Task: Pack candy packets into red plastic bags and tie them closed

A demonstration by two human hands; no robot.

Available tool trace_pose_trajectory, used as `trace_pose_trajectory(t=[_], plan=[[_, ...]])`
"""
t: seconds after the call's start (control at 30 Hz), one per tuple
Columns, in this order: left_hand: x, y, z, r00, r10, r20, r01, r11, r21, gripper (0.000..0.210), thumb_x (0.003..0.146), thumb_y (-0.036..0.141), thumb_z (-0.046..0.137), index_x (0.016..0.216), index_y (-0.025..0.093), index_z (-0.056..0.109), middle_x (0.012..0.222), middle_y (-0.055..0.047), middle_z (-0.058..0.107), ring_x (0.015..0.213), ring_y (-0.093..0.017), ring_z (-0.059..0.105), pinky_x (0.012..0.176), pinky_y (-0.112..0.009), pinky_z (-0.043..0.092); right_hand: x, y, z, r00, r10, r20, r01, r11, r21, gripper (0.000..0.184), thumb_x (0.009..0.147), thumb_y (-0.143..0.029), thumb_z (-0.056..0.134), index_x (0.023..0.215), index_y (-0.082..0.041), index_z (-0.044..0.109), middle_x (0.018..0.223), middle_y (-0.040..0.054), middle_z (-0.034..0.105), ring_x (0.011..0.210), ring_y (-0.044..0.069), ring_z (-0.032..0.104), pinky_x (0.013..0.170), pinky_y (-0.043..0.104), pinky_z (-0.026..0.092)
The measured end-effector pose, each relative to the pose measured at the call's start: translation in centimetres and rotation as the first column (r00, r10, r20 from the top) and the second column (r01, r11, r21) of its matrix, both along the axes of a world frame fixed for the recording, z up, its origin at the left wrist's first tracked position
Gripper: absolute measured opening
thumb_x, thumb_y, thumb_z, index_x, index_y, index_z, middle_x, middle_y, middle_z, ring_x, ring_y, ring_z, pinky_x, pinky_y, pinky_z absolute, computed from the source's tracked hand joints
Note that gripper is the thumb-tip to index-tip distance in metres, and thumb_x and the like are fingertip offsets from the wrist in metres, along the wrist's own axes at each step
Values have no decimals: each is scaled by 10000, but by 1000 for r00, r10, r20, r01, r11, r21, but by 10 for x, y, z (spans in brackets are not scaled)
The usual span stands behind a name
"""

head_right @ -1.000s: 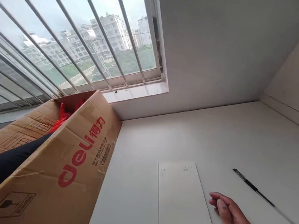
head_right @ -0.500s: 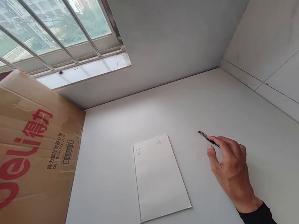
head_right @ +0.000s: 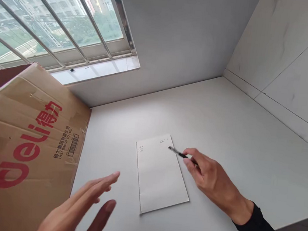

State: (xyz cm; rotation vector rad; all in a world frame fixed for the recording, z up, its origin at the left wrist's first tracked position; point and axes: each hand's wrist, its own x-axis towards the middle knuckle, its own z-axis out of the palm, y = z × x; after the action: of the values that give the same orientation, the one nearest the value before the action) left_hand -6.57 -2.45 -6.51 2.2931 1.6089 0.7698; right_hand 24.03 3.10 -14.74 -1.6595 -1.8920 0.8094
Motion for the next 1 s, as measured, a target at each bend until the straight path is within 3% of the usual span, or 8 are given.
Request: trace_pose_trajectory(t=[0.07, 0.17, 0.33, 0.43, 0.53, 0.8, 0.9, 1.0], plan=[[17, -1, -18, 995, -92, 37, 95, 990, -108, 443, 1029, 283, 519, 1471, 306, 488, 1272, -80, 662, 1056, -208, 685, 843, -318, 591, -23, -15, 16, 941, 302, -151, -316, 946, -78, 316, 1086, -474, 402, 1204, -302, 640, 946, 5, 702, 693, 188, 597, 672, 324, 462], [34, -7, -41, 981, -176, 85, 192, 955, -227, 256, 1020, 255, 516, 1268, 268, 579, 1062, -70, 669, 904, -201, 684, 727, -316, 572, -43, -29, 32, 842, 441, -310, -499, 856, -138, 287, 1080, -440, 455, 1136, -311, 706, 945, -15, 715, 750, 178, 610, 686, 304, 438], [27, -21, -53, 983, -171, 60, 180, 954, -239, 96, 1032, 274, 483, 993, 252, 568, 853, -22, 609, 731, -174, 614, 596, -277, 468, -37, -31, 45, 806, 270, -527, -487, 809, -329, 220, 1032, -429, 574, 1099, -284, 725, 782, -18, 691, 683, 161, 583, 640, 283, 435], [23, -26, -55, 983, -134, 125, 162, 955, -249, 141, 1055, 316, 447, 969, 247, 535, 802, -6, 609, 677, -151, 572, 563, -252, 422, -31, -31, 42, 621, 145, -770, -584, 740, -332, 231, 1012, -422, 618, 1103, -231, 711, 958, 51, 740, 778, 181, 643, 714, 311, 507], [29, -29, -59, 974, -87, 209, 145, 948, -283, 214, 1069, 361, 419, 923, 246, 526, 730, 19, 604, 603, -133, 517, 532, -244, 373, -39, -35, 26, 420, 60, -906, -612, 755, -233, 323, 1010, -498, 621, 1088, -191, 687, 872, 61, 710, 724, 166, 627, 659, 292, 508], [39, -34, -62, 926, -73, 370, 232, 883, -408, 356, 1074, 438, 367, 820, 239, 517, 710, 16, 562, 597, -134, 458, 573, -260, 337, -76, -44, 14, 582, -2, -813, -459, 824, -331, 463, 1027, -596, 547, 878, -175, 672, 724, 17, 598, 632, 127, 517, 630, 269, 429], [18, -39, -57, 916, 60, 395, 191, 802, -566, 480, 1069, 532, 288, 711, 230, 394, 622, 31, 415, 552, -133, 366, 544, -277, 292, -55, -30, 21, 550, -192, -813, -167, 928, -333, 464, 1040, -578, 513, 795, -203, 632, 604, -24, 487, 562, 123, 440, 560, 258, 373], [-18, -34, -55, 930, 245, 274, -49, 822, -568, 519, 1065, 559, 254, 685, 232, 387, 611, 29, 402, 553, -137, 398, 550, -258, 350, -29, -14, 24, 510, -318, -799, 153, 948, -279, 425, 1032, -567, 533, 804, -224, 637, 646, -23, 483, 595, 138, 455, 573, 262, 401]])
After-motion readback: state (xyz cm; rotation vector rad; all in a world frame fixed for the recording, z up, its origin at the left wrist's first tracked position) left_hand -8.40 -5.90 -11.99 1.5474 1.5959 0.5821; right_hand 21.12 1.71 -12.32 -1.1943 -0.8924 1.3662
